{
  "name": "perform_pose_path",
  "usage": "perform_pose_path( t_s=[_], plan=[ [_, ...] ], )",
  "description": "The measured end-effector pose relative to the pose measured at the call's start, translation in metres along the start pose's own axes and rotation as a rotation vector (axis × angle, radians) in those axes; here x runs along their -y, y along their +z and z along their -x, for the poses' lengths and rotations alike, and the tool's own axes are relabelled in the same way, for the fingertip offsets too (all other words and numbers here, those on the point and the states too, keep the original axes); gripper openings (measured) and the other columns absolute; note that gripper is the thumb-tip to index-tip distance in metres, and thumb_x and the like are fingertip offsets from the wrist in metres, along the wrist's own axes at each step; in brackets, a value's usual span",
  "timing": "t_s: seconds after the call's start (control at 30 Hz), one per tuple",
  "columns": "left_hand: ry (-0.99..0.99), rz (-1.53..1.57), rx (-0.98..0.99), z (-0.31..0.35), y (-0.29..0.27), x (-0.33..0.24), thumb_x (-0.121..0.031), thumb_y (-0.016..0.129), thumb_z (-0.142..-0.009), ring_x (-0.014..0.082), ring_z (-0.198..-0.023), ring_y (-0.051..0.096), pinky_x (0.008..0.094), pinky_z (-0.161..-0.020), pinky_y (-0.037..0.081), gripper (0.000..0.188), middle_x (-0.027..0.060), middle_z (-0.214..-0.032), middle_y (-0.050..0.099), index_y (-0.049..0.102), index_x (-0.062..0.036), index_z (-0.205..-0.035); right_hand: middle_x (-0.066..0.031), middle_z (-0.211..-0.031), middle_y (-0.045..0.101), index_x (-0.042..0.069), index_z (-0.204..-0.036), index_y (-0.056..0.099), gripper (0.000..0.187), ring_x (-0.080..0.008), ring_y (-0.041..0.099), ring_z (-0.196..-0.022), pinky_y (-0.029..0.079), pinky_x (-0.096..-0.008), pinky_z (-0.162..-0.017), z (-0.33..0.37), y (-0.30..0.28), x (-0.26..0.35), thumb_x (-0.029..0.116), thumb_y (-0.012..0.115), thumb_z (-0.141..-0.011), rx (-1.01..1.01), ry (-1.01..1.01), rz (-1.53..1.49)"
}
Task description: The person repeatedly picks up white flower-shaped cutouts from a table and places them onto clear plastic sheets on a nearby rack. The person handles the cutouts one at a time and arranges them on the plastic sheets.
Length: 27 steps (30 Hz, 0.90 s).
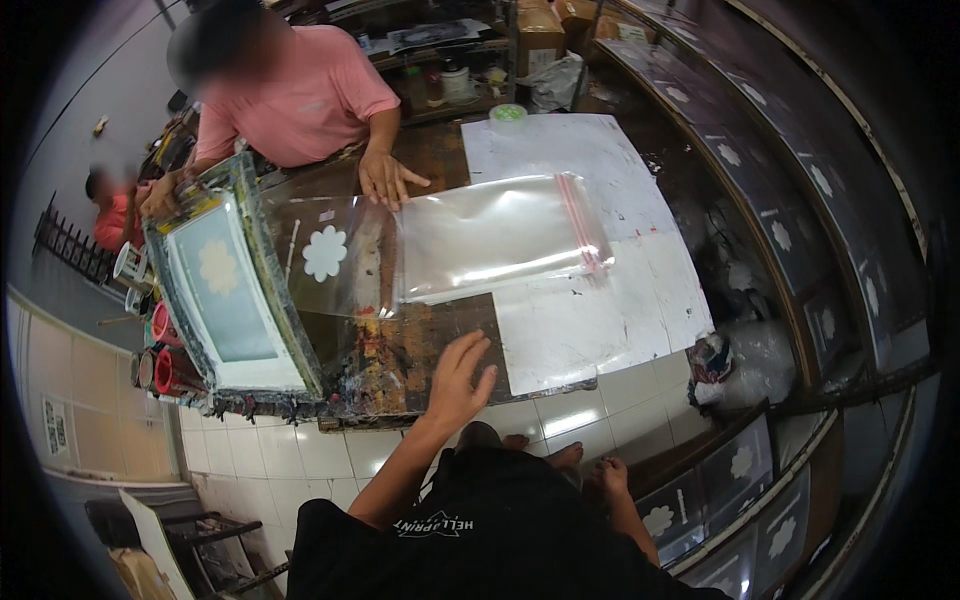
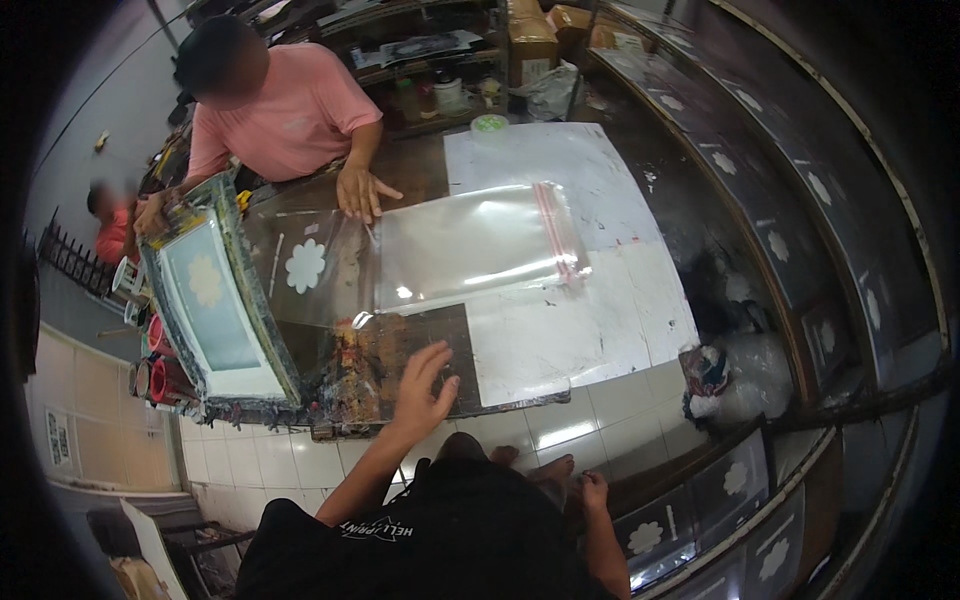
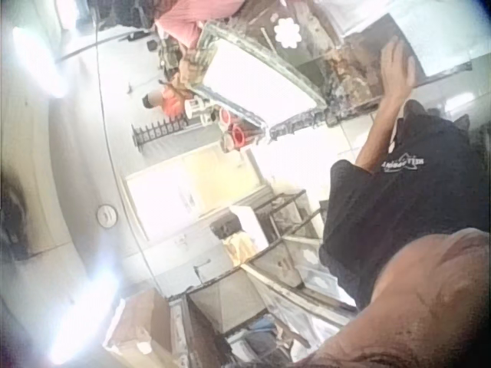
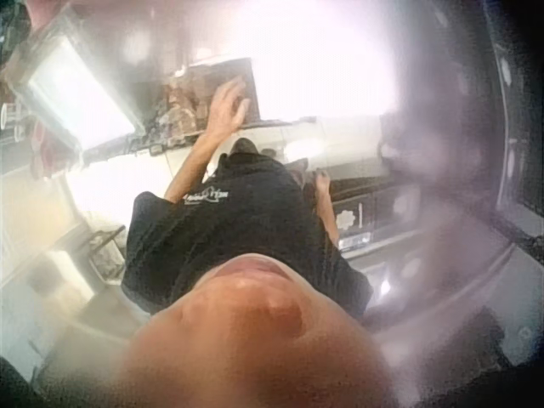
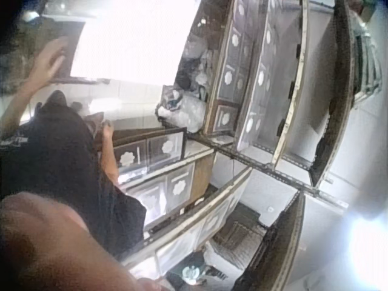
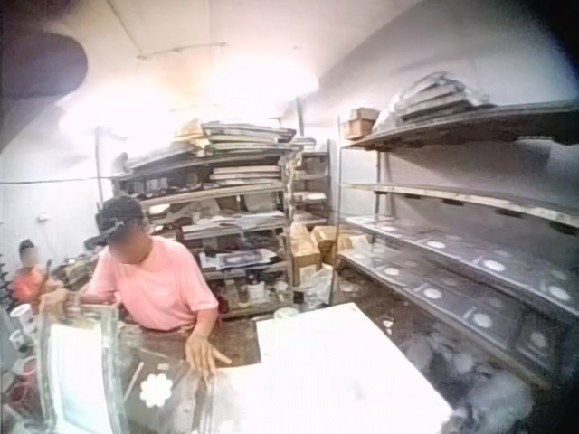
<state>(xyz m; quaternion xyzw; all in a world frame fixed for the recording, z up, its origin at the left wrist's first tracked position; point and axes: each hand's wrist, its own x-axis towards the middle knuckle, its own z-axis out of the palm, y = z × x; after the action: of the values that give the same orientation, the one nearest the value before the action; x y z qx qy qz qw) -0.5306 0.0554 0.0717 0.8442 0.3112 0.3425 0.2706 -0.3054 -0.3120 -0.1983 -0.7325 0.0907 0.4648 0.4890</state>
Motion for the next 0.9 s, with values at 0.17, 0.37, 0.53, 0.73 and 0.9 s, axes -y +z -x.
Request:
perform_pose_path(
  t_s=[0.17,0.37,0.53,0.73,0.9],
  plan=[
    [0.191,-0.414,-0.312,-0.041,-0.004,0.003,-0.015,0.075,-0.081,0.0401,-0.130,0.047,0.0562,-0.109,0.035,0.061,0.0207,-0.139,0.051,0.051,0.0022,-0.134,-0.0044,-0.088,0.061,0.011,-0.105,0.055,0.009,-0.0177,0.066,-0.075,0.055,-0.0316,-0.061,0.017,-0.010,-0.010,0.013,0.057,-0.097,-0.048,-0.008,0.033],
    [-0.083,-0.564,0.227,-0.014,0.027,0.064,-0.024,0.075,-0.082,0.0389,-0.132,0.043,0.0546,-0.112,0.031,0.068,0.0225,-0.143,0.048,0.048,0.0048,-0.137,-0.0039,-0.087,0.062,0.012,-0.107,0.056,0.010,-0.0178,0.067,-0.073,0.056,-0.0312,-0.063,0.027,-0.013,-0.015,0.018,0.059,-0.099,-0.071,0.038,-0.067],
    [0.020,-0.542,0.150,0.013,0.044,0.065,-0.020,0.067,-0.090,0.0295,-0.118,0.056,0.0468,-0.101,0.038,0.032,0.0131,-0.128,0.064,0.067,-0.0012,-0.116,-0.0050,-0.094,0.065,0.011,-0.107,0.058,0.015,-0.0178,0.067,-0.077,0.056,-0.0306,-0.066,0.022,-0.010,-0.011,0.024,0.062,-0.100,-0.101,-0.007,-0.102],
    [0.058,-0.275,0.232,-0.012,0.046,-0.012,-0.016,0.067,-0.090,0.0258,-0.105,0.062,0.0431,-0.097,0.040,0.025,0.0082,-0.119,0.070,0.071,-0.0033,-0.110,-0.0101,-0.124,0.061,0.003,-0.127,0.057,0.032,-0.0221,0.065,-0.108,0.053,-0.0338,-0.093,0.106,0.041,0.149,0.023,0.059,-0.102,0.256,-0.231,-0.333],
    [0.342,-0.167,0.350,-0.021,0.070,-0.077,-0.016,0.066,-0.089,0.0255,-0.101,0.061,0.0425,-0.095,0.040,0.028,0.0090,-0.119,0.070,0.070,-0.0029,-0.114,-0.0096,-0.141,0.050,0.006,-0.138,0.054,0.042,-0.0205,0.052,-0.127,0.048,-0.0374,-0.104,0.173,0.081,0.266,0.031,0.054,-0.105,0.682,-0.412,-0.249]
  ],
)
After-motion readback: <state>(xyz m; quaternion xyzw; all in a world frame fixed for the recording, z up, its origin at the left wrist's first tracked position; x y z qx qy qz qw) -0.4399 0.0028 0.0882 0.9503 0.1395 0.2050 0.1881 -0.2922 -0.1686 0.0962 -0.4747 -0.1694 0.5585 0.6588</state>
